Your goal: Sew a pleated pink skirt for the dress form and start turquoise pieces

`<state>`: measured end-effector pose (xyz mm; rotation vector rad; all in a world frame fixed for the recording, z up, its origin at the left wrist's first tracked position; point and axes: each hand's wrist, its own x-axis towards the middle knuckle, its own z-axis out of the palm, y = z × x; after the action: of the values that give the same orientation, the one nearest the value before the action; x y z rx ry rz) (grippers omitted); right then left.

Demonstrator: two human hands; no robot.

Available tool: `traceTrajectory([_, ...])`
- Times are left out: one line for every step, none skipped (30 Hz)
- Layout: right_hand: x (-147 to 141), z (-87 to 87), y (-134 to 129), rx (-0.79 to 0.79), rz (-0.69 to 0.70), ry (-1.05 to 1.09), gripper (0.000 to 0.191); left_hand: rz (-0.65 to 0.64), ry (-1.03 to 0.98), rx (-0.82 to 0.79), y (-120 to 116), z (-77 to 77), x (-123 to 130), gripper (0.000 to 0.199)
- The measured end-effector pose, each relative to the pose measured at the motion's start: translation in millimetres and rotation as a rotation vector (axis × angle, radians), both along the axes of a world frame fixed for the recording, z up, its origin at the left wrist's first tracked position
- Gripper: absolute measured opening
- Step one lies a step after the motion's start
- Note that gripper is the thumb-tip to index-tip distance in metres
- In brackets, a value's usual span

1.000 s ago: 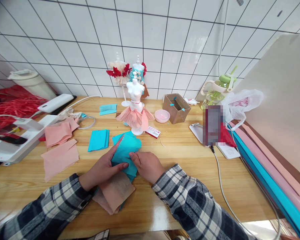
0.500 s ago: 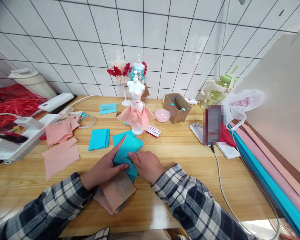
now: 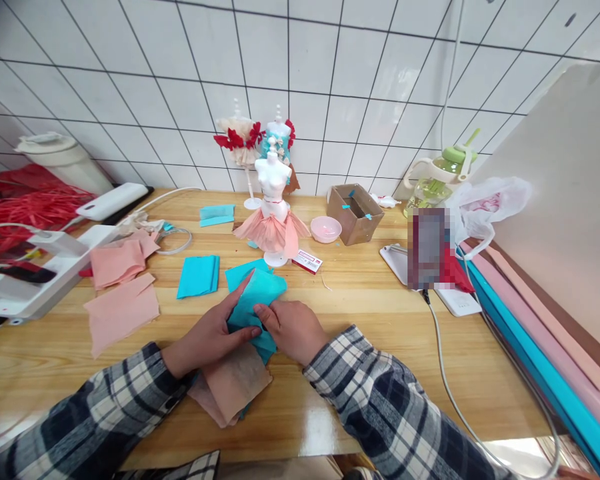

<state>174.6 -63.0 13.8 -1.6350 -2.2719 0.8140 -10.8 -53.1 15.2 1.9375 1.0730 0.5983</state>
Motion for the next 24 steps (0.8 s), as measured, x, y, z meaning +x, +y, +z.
traceTrajectory([-0.1, 0.6, 0.2, -0.003, 0.002, 0.006, 0.052, -0.005, 0.0, 0.004, -0.1, -0.3, -0.1, 0.094])
traceTrajectory([-0.2, 1.3, 0.4, -0.006, 0.003, 0.008, 0.052, -0.01, 0.001, 0.007, -0.2, -0.7, -0.2, 0.094])
traceTrajectory([-0.4, 1.9, 0.6, -0.007, 0.003, 0.006, 0.052, -0.013, 0.002, 0.009, -0.4, -1.1, -0.4, 0.094])
traceTrajectory([-0.5, 2.6, 0.7, -0.007, 0.001, 0.0, 0.052, -0.016, 0.003, 0.012, -0.5, -1.5, -0.5, 0.094])
traceTrajectory([-0.7, 3.3, 0.8, -0.006, -0.001, -0.008, 0.052, -0.019, 0.004, 0.014, -0.6, -1.8, -0.5, 0.093])
traceTrajectory([-0.9, 3.8, 0.7, -0.003, -0.002, -0.014, 0.052, -0.022, 0.005, 0.016, -0.7, -2.1, -0.6, 0.093])
traceTrajectory([-1.0, 4.3, 0.5, -0.001, -0.003, -0.018, 0.052, -0.024, 0.006, 0.019, -0.8, -2.2, -0.6, 0.092])
traceTrajectory([-1.1, 4.6, 0.2, 0.002, -0.004, -0.018, 0.052, -0.024, 0.006, 0.021, -0.9, -2.3, -0.5, 0.092])
traceTrajectory([-1.2, 4.8, -0.1, 0.005, -0.005, -0.016, 0.052, -0.025, 0.007, 0.022, -1.0, -2.4, -0.5, 0.092])
traceTrajectory([-1.3, 4.7, -0.5, 0.006, -0.004, -0.015, 0.052, -0.024, 0.009, 0.021, -1.0, -2.5, -0.4, 0.093])
traceTrajectory([-1.4, 4.4, -0.8, 0.008, -0.002, -0.014, 0.052, -0.024, 0.011, 0.02, -1.1, -2.5, -0.3, 0.093])
traceTrajectory([-1.4, 4.0, -1.0, 0.012, 0.0, -0.012, 0.052, -0.024, 0.014, 0.018, -1.1, -2.6, -0.2, 0.093])
traceTrajectory([-1.4, 3.3, -1.1, 0.016, 0.001, -0.011, 0.052, -0.024, 0.015, 0.016, -1.2, -2.7, -0.2, 0.093])
traceTrajectory([-1.4, 2.5, -1.1, 0.019, 0.003, -0.011, 0.053, -0.023, 0.016, 0.016, -1.3, -2.7, -0.1, 0.093])
traceTrajectory([-1.4, 1.8, -1.0, 0.022, 0.005, -0.011, 0.053, -0.02, 0.018, 0.017, -1.4, -2.7, 0.0, 0.093])
traceTrajectory([-1.4, 1.0, -0.9, 0.026, 0.006, -0.013, 0.053, -0.018, 0.019, 0.018, -1.5, -2.6, 0.1, 0.093])
traceTrajectory([-1.4, 0.5, -0.7, 0.027, 0.009, -0.016, 0.053, -0.019, 0.019, 0.019, -1.6, -2.4, 0.3, 0.093])
traceTrajectory([-1.4, 0.1, -0.7, 0.027, 0.01, -0.02, 0.053, -0.02, 0.02, 0.019, -1.7, -2.1, 0.5, 0.093])
traceTrajectory([-1.4, 0.0, -0.7, 0.026, 0.01, -0.024, 0.053, -0.024, 0.021, 0.017, -1.8, -1.7, 0.8, 0.093])
traceTrajectory([-1.5, 0.1, -0.8, 0.025, 0.009, -0.029, 0.054, -0.028, 0.023, 0.015, -1.9, -1.2, 1.2, 0.093])
traceTrajectory([-1.5, 0.5, -0.9, 0.021, 0.006, -0.034, 0.054, -0.03, 0.026, 0.011, -2.0, -0.8, 1.5, 0.093])
traceTrajectory([-1.6, 1.0, -1.1, 0.018, 0.006, -0.039, 0.054, -0.029, 0.027, 0.008, -2.1, -0.4, 1.8, 0.093])
traceTrajectory([-1.8, 1.6, -1.2, 0.017, 0.006, -0.042, 0.054, -0.028, 0.027, 0.005, -2.3, 0.0, 2.1, 0.093])
traceTrajectory([-1.9, 2.3, -1.3, 0.019, 0.005, -0.045, 0.055, -0.027, 0.026, 0.002, -2.5, 0.3, 2.4, 0.093])
